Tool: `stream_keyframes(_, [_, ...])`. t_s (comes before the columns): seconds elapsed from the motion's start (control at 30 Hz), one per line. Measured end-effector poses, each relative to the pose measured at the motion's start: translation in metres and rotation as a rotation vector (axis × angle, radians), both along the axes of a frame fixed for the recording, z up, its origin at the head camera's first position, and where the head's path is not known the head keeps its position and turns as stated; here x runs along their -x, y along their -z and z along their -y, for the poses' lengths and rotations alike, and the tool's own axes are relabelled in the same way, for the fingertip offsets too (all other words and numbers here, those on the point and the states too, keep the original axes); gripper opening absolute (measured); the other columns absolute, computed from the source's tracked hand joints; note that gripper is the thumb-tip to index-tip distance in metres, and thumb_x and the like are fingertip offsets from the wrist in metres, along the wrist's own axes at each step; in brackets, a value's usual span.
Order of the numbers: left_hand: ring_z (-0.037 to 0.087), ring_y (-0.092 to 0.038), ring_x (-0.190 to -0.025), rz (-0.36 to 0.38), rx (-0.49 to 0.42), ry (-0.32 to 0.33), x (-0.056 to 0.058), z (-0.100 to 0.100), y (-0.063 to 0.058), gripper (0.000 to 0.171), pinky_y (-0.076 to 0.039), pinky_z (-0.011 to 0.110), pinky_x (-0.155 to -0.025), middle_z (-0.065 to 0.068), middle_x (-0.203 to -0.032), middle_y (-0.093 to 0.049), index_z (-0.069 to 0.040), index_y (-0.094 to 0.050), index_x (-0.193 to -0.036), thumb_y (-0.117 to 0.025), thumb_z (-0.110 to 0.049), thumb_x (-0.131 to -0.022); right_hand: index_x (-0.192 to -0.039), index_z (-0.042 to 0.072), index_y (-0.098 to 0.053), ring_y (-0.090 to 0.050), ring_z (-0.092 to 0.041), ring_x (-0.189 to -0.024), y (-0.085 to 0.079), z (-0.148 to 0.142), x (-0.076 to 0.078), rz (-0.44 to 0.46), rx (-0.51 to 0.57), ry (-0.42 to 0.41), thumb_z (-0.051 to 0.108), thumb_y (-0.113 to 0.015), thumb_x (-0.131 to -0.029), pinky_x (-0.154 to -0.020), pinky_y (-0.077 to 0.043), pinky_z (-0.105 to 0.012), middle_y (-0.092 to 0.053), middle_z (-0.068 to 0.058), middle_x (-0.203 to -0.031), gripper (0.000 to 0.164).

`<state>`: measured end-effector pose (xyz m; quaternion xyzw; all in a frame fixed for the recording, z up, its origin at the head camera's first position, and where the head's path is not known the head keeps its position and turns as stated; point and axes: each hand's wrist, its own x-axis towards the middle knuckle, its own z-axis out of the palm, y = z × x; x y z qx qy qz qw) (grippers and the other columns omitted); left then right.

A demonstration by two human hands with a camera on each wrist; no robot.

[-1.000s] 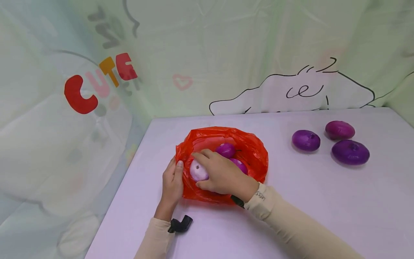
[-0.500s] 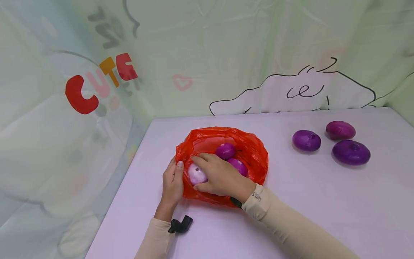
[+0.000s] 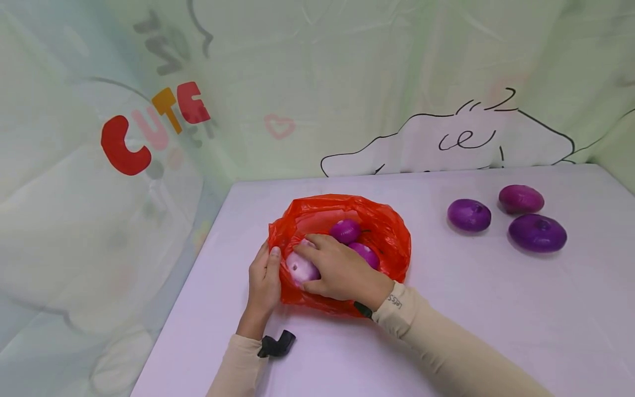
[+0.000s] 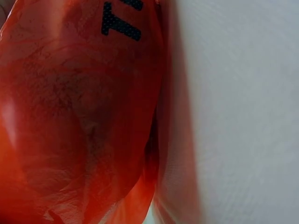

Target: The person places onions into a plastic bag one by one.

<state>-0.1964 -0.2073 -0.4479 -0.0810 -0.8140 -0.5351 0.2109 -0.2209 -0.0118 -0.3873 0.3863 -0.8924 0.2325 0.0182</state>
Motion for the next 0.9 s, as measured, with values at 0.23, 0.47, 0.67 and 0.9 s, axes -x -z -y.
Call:
stream_keyframes(0.23, [0.030,-0.056,-0.136,-0.005,-0.010,0.015,0.000,-0.001,0.000,0.042,-0.050,0.048,-0.110,0.010,-0.151,-0.057,-0.004,-0.059,-0.146,-0.045,-0.023,-0.112,-0.148,0.014,-0.060,-0.050,-0.040,-0.140,0.002,0.000,0.000,-0.008,-0.072,0.021,0.041,-0.084,-0.087,-0.107,-0.051,-0.057,-0.054,-0.021,-0.150,0.071])
stream_keyframes(0.47, [0.031,-0.055,-0.137,-0.006,-0.005,0.028,-0.001,-0.002,-0.002,0.042,-0.049,0.051,-0.110,0.010,-0.151,-0.057,-0.003,-0.059,-0.146,-0.045,-0.022,-0.112,-0.150,0.014,-0.058,-0.049,-0.041,-0.141,0.004,0.000,-0.002,-0.035,-0.136,0.026,0.041,-0.083,-0.087,-0.108,-0.050,-0.058,-0.053,-0.022,-0.149,0.072])
stream_keyframes(0.67, [0.029,-0.055,-0.137,-0.009,-0.001,0.027,0.000,-0.002,-0.001,0.042,-0.049,0.050,-0.110,0.009,-0.151,-0.057,-0.005,-0.058,-0.147,-0.045,-0.023,-0.112,-0.153,0.015,-0.053,-0.045,-0.044,-0.144,-0.003,-0.007,-0.004,0.014,-0.098,0.043,0.040,-0.084,-0.087,-0.111,-0.046,-0.061,-0.049,-0.022,-0.155,0.078])
stream_keyframes(0.9, [0.030,-0.055,-0.137,-0.011,0.007,0.024,0.000,0.001,0.000,0.041,-0.050,0.052,-0.108,0.009,-0.150,-0.057,-0.005,-0.059,-0.146,-0.045,-0.022,-0.112,-0.151,0.015,-0.055,-0.046,-0.042,-0.144,-0.016,-0.024,-0.003,-0.019,-0.053,0.065,0.040,-0.084,-0.087,-0.107,-0.050,-0.059,-0.047,-0.024,-0.155,0.075])
